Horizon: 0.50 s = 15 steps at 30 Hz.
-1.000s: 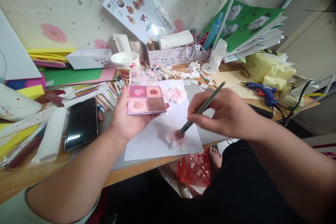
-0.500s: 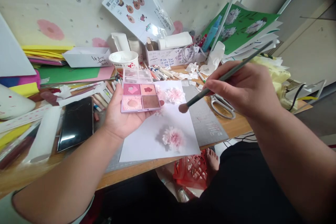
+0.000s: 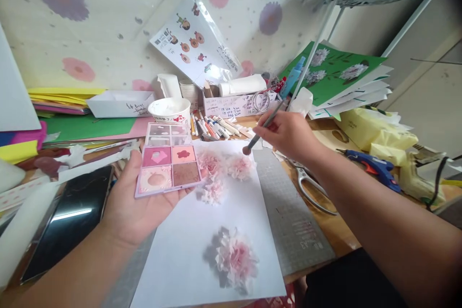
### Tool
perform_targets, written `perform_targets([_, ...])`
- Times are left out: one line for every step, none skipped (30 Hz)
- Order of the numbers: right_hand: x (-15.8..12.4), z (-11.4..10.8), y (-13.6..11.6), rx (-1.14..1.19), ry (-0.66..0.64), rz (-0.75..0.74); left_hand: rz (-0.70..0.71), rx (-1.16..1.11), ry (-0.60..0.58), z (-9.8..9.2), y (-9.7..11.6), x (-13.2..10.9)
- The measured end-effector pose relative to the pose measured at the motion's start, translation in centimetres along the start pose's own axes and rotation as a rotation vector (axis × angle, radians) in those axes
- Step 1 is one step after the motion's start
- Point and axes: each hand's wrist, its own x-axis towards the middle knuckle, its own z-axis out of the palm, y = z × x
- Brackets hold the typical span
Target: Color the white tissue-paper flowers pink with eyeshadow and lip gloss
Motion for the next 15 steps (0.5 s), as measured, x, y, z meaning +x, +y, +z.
perform_targets([0.27, 0.01, 0.06, -0.001, 0.007, -0.001, 0.004, 0.009, 0.011, -0.13, 0.07, 0.1])
perform_targets([0.48, 0.07, 0.09, 0.0, -0.007, -0.012, 0.012, 0.023, 0.012, -0.26, 0.12, 0.18])
perform_targets([0.64, 0.19, 0.09, 0.001, -0.039, -0.031, 0.023, 0.04, 0.008, -0.36, 0.16, 0.22])
perform_targets([0.75, 0.34, 0.07, -0.001, -0.075, -0.053, 0.036, 0.057, -0.003, -0.45, 0.17, 0.24])
perform_targets([0.82, 0.5, 0.03, -0.008, -0.103, -0.07, 0.05, 0.072, -0.021, -0.5, 0.17, 0.25])
perform_targets([0.85, 0.64, -0.02, -0.019, -0.107, -0.076, 0.062, 0.084, -0.042, -0.52, 0.15, 0.25])
perform_targets([0.86, 0.74, -0.08, -0.03, -0.083, -0.069, 0.072, 0.089, -0.059, -0.52, 0.1, 0.24])
perform_targets([0.86, 0.79, -0.13, -0.034, -0.056, -0.057, 0.071, 0.089, -0.07, -0.51, 0.05, 0.24])
perform_targets([0.84, 0.78, -0.18, -0.031, -0.045, -0.051, 0.065, 0.084, -0.074, -0.48, -0.01, 0.23])
perform_targets([0.83, 0.72, -0.23, -0.021, -0.062, -0.053, 0.057, 0.077, -0.072, -0.46, -0.06, 0.23])
perform_targets([0.8, 0.61, -0.27, -0.009, -0.1, -0.063, 0.049, 0.069, -0.068, -0.45, -0.11, 0.23])
perform_targets([0.78, 0.46, -0.32, 0.003, -0.147, -0.078, 0.042, 0.06, -0.059, -0.45, -0.14, 0.22])
perform_targets([0.75, 0.28, -0.39, 0.009, -0.189, -0.091, 0.035, 0.05, -0.05, -0.45, -0.17, 0.19])
perform_targets([0.71, 0.07, -0.53, 0.017, -0.197, -0.093, 0.026, 0.039, -0.045, -0.45, -0.2, 0.16])
perform_targets([0.64, -0.13, -0.76, 0.041, -0.167, -0.084, 0.013, 0.026, -0.048, -0.46, -0.23, 0.1])
